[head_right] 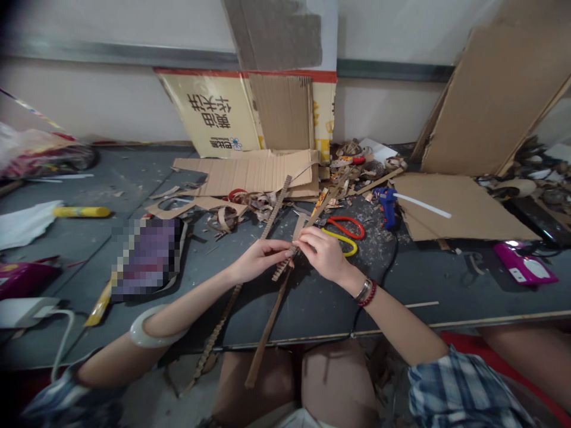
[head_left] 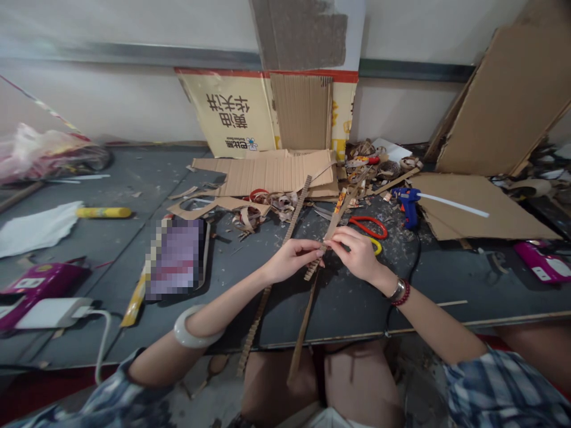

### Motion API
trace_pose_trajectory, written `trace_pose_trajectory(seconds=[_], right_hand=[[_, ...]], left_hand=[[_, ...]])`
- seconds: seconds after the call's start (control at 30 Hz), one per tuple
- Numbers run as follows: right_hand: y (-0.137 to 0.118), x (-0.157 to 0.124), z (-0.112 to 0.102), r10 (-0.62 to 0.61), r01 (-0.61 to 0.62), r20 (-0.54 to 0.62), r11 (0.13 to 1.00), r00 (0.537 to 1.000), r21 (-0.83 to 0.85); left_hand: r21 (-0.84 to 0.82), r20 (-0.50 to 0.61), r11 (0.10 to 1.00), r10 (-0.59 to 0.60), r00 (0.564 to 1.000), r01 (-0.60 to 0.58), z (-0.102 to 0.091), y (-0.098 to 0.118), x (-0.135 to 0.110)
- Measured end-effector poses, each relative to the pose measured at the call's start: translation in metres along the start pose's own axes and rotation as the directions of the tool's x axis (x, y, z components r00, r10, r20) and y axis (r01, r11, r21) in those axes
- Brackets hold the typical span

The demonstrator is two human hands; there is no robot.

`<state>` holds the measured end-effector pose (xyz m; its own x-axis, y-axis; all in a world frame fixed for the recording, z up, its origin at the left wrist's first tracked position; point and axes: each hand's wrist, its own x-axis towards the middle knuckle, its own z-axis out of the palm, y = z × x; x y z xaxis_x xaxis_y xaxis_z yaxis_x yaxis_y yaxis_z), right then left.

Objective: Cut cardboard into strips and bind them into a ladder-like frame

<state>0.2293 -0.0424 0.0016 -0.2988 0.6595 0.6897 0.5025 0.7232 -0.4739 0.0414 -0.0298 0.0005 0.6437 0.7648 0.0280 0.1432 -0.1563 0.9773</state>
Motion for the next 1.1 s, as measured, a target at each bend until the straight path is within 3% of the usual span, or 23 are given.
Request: trace_pose_trajectory(seconds=[0.4, 0.8, 1.1], right_hand=[[-0.0031, 0.0033, -0.0032, 0.100, -0.097, -0.061, 0.994, 0.993, 0.050], [-0.0024, 0.0007, -0.0030, 0.019, -0.018, -0.014, 1.000, 1.000, 0.022], [-0.0007, 0.0027, -0.0055, 0.054, -0.057, 0.056, 0.997, 0.997, 0.056]], left_hand=[[-0.036, 0.024, 0.999, -0.003, 1.000, 0.004, 0.0010, 0.0062, -0.0010], [-0.086, -0.013, 0.996, -0.025, 1.000, 0.024, 0.0005, 0.0062, -0.0009], [-0.053, -0.038, 0.998, 0.016, 0.999, -0.018, 0.0003, 0.0078, -0.0007]])
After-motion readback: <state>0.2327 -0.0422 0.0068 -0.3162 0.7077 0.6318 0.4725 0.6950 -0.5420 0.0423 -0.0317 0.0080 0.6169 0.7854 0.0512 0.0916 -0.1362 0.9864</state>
